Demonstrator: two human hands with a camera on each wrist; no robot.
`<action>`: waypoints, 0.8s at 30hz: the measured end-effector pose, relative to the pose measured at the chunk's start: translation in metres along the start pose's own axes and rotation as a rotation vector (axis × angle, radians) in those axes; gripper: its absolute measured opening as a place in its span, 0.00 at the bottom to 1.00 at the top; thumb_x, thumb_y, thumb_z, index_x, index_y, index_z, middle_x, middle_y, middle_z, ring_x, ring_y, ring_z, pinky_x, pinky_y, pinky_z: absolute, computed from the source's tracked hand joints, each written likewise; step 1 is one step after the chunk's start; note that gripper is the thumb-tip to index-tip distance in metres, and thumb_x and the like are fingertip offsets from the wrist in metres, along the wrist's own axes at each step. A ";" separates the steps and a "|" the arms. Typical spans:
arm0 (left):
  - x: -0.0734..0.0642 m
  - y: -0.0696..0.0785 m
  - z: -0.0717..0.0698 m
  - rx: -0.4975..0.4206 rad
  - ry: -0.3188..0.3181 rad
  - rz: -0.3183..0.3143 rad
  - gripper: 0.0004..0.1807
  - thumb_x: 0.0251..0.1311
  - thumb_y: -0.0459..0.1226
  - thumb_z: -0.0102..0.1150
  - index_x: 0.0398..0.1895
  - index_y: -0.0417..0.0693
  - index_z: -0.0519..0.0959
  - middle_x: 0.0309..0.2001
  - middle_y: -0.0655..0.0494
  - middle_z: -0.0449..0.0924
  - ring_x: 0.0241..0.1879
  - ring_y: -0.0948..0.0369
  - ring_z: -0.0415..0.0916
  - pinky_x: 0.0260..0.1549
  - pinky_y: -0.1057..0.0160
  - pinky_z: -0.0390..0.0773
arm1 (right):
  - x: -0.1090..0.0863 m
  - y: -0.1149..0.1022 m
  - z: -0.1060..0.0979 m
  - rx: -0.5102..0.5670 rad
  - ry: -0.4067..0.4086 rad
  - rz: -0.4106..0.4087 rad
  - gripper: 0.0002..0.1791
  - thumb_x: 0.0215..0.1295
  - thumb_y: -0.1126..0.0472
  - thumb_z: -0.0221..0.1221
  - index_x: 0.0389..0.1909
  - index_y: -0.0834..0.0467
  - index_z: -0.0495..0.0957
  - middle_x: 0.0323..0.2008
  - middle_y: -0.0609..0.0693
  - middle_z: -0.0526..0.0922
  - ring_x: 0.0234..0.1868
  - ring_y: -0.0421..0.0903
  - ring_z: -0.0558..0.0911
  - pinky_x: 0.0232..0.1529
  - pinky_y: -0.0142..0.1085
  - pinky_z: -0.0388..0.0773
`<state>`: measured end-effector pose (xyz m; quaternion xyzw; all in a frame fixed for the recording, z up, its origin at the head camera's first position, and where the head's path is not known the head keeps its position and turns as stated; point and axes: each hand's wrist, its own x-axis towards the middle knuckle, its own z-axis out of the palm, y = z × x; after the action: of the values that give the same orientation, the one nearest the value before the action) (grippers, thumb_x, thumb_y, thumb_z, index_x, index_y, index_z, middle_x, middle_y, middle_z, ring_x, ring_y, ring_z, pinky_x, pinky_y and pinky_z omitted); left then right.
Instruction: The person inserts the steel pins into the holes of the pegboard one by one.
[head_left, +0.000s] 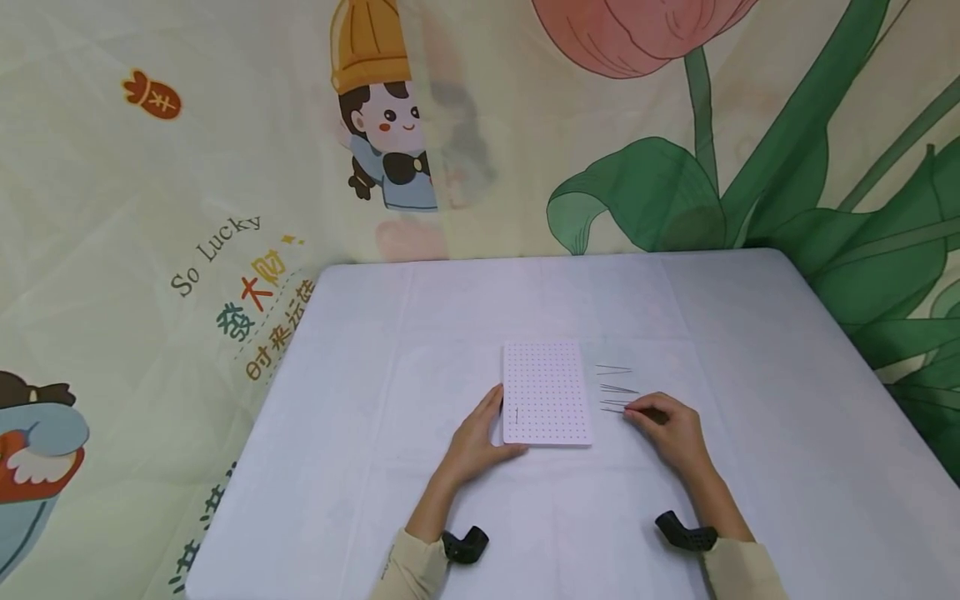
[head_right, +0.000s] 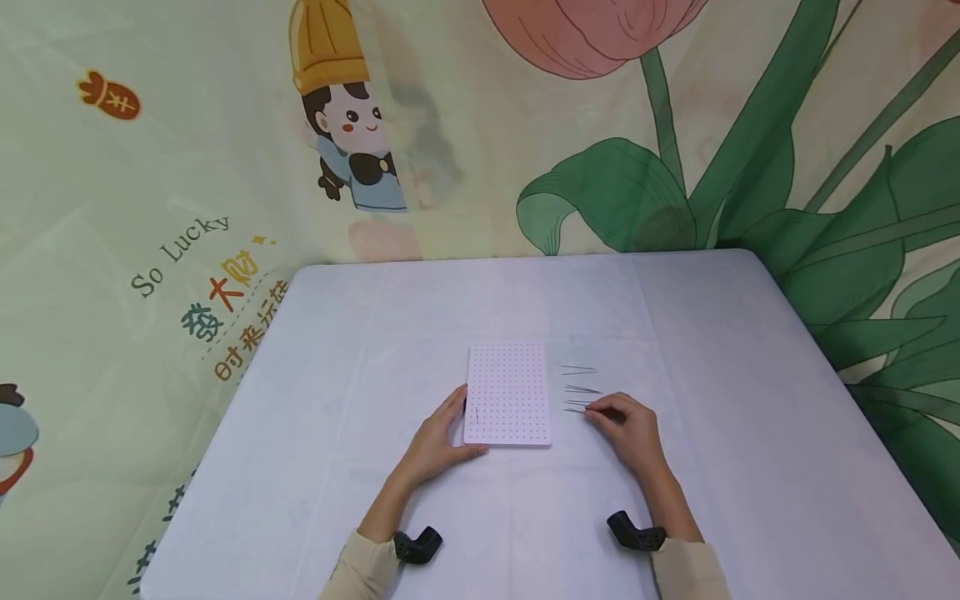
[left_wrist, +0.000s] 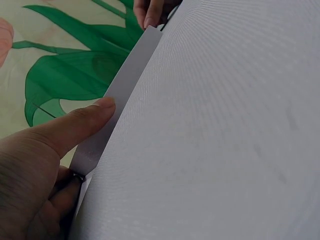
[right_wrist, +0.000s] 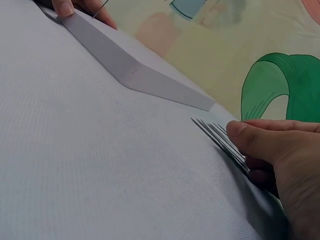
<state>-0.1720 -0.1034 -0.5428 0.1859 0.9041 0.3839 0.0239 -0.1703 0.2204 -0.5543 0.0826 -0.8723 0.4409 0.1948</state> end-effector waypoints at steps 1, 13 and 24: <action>0.000 0.000 0.000 0.001 0.001 -0.001 0.58 0.42 0.55 0.69 0.71 0.42 0.49 0.71 0.51 0.48 0.68 0.55 0.48 0.63 0.54 0.56 | 0.000 0.000 0.000 -0.002 0.001 -0.003 0.07 0.47 0.66 0.69 0.27 0.54 0.83 0.30 0.44 0.82 0.34 0.38 0.77 0.36 0.20 0.69; 0.000 -0.001 0.001 0.002 0.002 -0.007 0.57 0.42 0.55 0.69 0.71 0.41 0.50 0.71 0.51 0.48 0.68 0.55 0.48 0.63 0.54 0.56 | 0.001 -0.002 0.004 -0.064 -0.006 -0.011 0.07 0.43 0.67 0.71 0.24 0.55 0.84 0.28 0.42 0.78 0.33 0.37 0.72 0.33 0.22 0.67; -0.001 0.001 -0.001 -0.006 0.004 0.009 0.57 0.42 0.55 0.69 0.71 0.41 0.50 0.71 0.51 0.49 0.68 0.55 0.48 0.63 0.54 0.56 | 0.000 -0.005 0.004 -0.128 -0.060 -0.031 0.05 0.44 0.67 0.70 0.24 0.57 0.84 0.28 0.43 0.76 0.33 0.39 0.68 0.32 0.29 0.64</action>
<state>-0.1710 -0.1038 -0.5421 0.1891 0.9023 0.3869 0.0210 -0.1703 0.2140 -0.5530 0.0966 -0.9026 0.3787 0.1804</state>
